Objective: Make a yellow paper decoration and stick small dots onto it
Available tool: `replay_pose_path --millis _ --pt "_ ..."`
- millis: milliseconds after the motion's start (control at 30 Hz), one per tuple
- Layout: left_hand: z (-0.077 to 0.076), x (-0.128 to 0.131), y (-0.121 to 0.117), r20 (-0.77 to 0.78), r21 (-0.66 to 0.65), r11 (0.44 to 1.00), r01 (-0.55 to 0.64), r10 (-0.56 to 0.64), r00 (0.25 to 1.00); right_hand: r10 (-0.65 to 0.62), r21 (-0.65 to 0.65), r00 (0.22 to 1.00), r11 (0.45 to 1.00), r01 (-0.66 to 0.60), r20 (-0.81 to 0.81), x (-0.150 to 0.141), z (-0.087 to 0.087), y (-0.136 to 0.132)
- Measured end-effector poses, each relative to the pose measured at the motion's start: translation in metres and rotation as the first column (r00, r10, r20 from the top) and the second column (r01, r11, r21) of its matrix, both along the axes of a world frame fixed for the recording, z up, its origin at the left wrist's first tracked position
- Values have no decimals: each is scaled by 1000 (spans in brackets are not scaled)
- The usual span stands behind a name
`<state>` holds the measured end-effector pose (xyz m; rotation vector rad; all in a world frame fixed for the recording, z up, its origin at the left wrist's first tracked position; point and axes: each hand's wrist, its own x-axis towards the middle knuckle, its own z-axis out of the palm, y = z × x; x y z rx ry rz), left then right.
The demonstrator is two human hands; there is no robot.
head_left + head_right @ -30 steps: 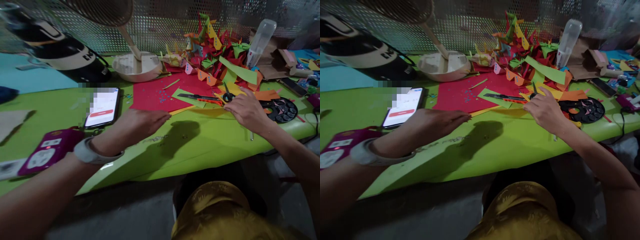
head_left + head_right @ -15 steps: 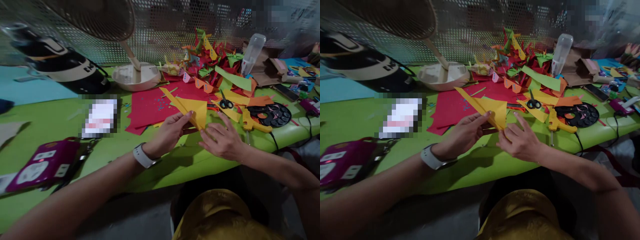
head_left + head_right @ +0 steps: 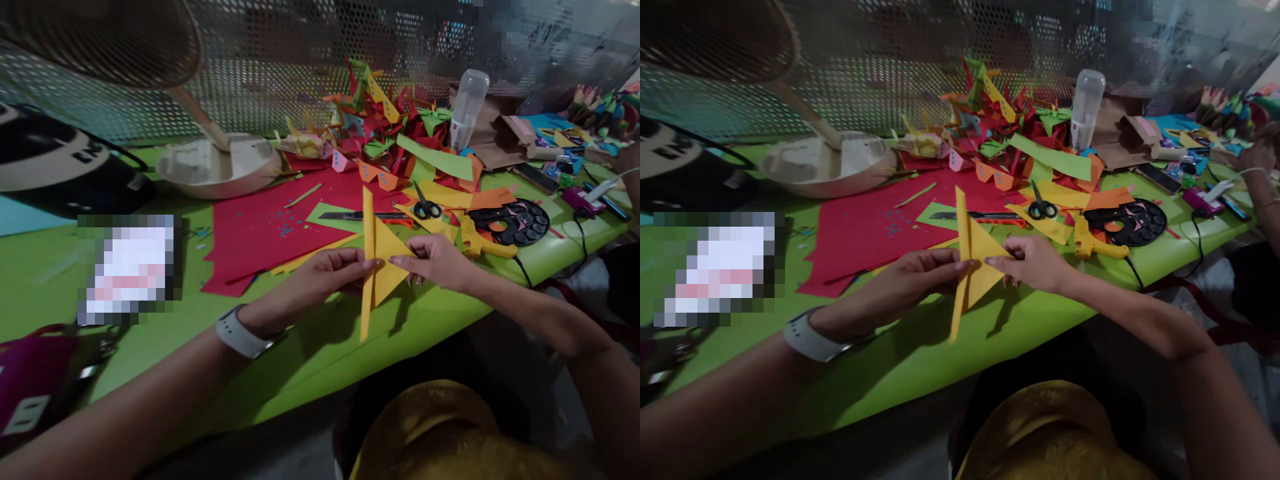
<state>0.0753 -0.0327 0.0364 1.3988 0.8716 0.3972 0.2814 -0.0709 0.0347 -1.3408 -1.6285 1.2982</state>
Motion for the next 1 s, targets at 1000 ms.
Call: replay_pose_path --millis 1000 --pt "-22 -28 11 -30 119 973 -200 205 978 -208 12 675 959 283 708 73 35 108"
